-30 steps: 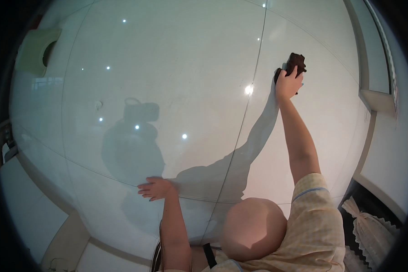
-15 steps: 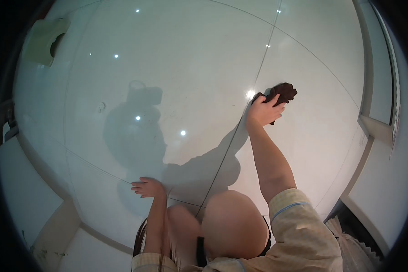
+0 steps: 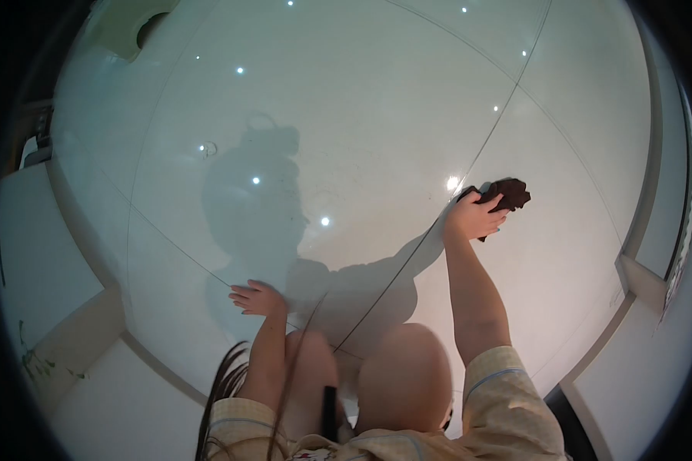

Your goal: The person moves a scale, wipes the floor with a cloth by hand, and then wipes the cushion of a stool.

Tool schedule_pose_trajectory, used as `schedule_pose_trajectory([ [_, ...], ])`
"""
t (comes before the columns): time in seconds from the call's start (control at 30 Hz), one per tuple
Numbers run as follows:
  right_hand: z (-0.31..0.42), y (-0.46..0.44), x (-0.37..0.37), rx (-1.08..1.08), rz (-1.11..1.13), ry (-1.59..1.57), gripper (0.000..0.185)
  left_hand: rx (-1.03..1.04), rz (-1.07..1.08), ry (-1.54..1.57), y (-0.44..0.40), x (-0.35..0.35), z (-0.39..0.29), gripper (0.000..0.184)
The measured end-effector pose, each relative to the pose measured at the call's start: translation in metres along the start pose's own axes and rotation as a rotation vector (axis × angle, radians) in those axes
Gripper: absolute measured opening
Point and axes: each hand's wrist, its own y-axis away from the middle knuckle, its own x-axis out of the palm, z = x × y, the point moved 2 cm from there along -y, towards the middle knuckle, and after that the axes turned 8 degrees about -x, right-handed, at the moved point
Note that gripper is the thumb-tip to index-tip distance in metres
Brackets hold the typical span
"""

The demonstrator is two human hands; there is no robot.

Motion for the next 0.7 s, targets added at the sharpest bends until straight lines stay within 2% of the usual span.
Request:
schedule_pose_trajectory([
  [0.17,-0.001,0.0,0.002,-0.017,0.023,-0.013,0.049,-0.015,-0.032,0.01,-0.002,0.004,0.001,0.057],
  [0.3,-0.004,0.0,0.0,-0.018,0.008,-0.032,0.048,0.081,-0.138,-0.067,-0.002,0.014,0.005,0.056],
  [0.43,-0.002,0.001,-0.003,-0.001,-0.002,-0.062,0.048,0.112,-0.127,0.016,-0.001,0.018,0.007,0.058],
  [0.5,-0.015,-0.004,0.008,-0.083,-0.004,-0.081,0.049,0.126,-0.117,0.092,0.002,0.011,0.012,0.059],
  [0.57,-0.02,0.0,-0.012,-0.191,0.053,-0.312,0.044,0.252,0.14,0.102,0.001,-0.012,0.014,0.062],
  [0.63,-0.057,-0.016,0.008,-0.219,0.287,-1.015,0.046,0.244,0.247,0.097,-0.003,-0.02,0.009,0.059],
  [0.67,-0.066,-0.009,-0.018,-0.094,0.338,-1.096,0.049,0.224,0.315,0.062,-0.001,-0.019,0.006,0.056],
  [0.7,-0.084,-0.004,-0.018,-0.012,0.367,-1.182,0.046,0.302,0.437,0.083,0.0,-0.008,0.009,0.05],
])
